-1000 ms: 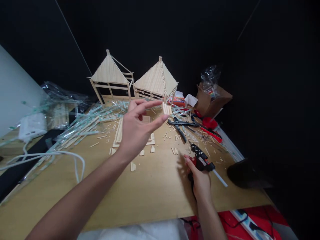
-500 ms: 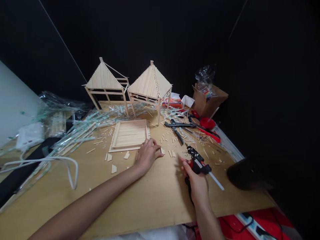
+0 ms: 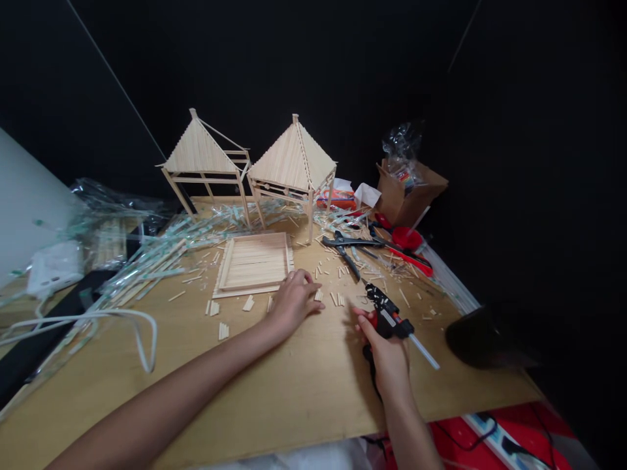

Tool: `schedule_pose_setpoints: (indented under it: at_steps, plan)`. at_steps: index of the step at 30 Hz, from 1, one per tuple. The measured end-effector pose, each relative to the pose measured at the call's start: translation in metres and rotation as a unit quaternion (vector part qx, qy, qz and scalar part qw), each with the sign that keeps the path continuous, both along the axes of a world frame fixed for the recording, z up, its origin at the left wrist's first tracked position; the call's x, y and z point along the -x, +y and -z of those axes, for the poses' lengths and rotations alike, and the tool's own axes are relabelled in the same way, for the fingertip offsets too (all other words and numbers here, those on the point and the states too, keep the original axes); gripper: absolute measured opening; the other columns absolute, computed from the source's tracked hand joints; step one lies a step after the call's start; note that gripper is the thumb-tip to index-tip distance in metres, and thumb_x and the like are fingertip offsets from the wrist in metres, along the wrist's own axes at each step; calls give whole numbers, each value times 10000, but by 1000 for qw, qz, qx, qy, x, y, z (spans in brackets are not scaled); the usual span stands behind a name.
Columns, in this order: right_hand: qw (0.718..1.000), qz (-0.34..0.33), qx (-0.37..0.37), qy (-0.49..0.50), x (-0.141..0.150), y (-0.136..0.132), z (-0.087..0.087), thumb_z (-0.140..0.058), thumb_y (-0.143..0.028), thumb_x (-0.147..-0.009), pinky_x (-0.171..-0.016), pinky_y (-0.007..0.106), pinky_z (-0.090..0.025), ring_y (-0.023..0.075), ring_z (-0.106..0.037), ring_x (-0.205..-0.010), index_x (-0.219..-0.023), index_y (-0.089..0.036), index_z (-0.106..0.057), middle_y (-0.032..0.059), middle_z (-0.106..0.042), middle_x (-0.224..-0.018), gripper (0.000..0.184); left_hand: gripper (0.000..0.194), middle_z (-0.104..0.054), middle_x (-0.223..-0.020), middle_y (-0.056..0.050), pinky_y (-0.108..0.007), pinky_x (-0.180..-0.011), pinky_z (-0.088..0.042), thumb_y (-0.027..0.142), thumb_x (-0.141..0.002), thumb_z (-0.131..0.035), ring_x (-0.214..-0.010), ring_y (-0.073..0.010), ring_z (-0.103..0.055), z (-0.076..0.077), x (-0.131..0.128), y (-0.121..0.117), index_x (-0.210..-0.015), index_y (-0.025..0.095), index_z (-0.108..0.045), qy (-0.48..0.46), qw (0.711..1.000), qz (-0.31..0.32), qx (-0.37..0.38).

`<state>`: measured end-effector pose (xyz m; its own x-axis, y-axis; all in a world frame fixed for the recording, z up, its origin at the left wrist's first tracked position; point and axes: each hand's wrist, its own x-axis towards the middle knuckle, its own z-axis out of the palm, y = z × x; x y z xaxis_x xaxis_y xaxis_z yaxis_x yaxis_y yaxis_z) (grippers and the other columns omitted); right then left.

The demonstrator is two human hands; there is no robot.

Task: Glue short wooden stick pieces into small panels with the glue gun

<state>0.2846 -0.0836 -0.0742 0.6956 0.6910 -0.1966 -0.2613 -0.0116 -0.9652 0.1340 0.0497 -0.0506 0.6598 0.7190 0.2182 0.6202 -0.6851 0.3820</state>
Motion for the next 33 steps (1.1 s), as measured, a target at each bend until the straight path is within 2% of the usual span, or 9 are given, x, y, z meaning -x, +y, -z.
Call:
schedule_pose_setpoints:
  at_steps: [6, 11, 18, 21, 24, 26, 29, 33]
  plan:
    - [1000, 1, 0, -10, -1, 1, 2, -776, -375, -631, -596, 289, -530, 224, -683, -748, -842, -186, -602, 76, -742, -888, 332, 273, -548, -1015, -76, -370, -806, -402, 412, -746, -698, -995, -262, -481, -5, -24, -15, -908, 193, -699, 12, 1000, 1, -13]
    - [1000, -1, -4, 4, 1, 1, 1, -777, -354, -638, -596, 269, -520, 205, -680, -746, -830, -200, -599, 48, -742, -876, 303, 227, -553, -978, -71, -357, -800, -398, 397, -735, -713, -965, -247, -489, -4, -31, -18, -806, 182, -696, 15, 1000, -10, -3]
    - [1000, 3, -7, 6, 1, 3, 0, -779, -343, -618, -601, 286, -521, 218, -684, -744, -812, -192, -607, 54, -744, -859, 300, 224, -555, -970, -65, -353, -799, -416, 376, -738, -715, -936, -234, -507, 0, -30, -15, -866, 192, -714, -8, 1000, -6, 7]
    - [1000, 1, -6, -2, 0, 2, -1, -771, -341, -627, -589, 285, -514, 213, -678, -733, -816, -186, -599, 65, -742, -869, 300, 280, -550, -1017, -63, -366, -839, -418, 396, -728, -721, -969, -237, -503, -8, -17, -8, -940, 213, -712, -28, 1000, -5, 12]
    - [1000, -5, 1, -8, 0, 1, -2, -766, -350, -632, -571, 278, -502, 206, -671, -717, -811, -186, -596, 66, -741, -887, 296, 280, -539, -1043, -54, -385, -894, -407, 407, -704, -739, -1013, -236, -492, -18, 10, -5, -928, 240, -715, -79, 997, -6, 24]
    - [1000, -14, 8, -16, 1, 1, -3, -770, -373, -626, -544, 269, -486, 209, -667, -718, -806, -188, -603, 71, -740, -903, 307, 263, -538, -1033, -47, -410, -908, -404, 394, -679, -761, -1005, -234, -502, -21, 31, -12, -902, 260, -717, -122, 991, -7, 51]
    - [997, -39, 39, -46, 2, 0, -6, -745, -440, -653, -495, 246, -435, 197, -647, -688, -857, -177, -659, 70, -737, -918, 344, 247, -537, -1047, -58, -408, -894, -421, 349, -682, -766, -1023, -238, -498, -15, 54, -35, -906, 259, -716, -135, 985, 2, 110]
    - [983, -79, 111, -124, 5, -9, -20, -683, -508, -702, -482, 249, -407, 189, -607, -618, -980, -175, -727, 51, -731, -799, 436, 263, -522, -1071, -61, -392, -883, -435, 337, -705, -749, -1022, -234, -489, 4, 64, -63, -953, 260, -706, -115, 983, 10, 142]
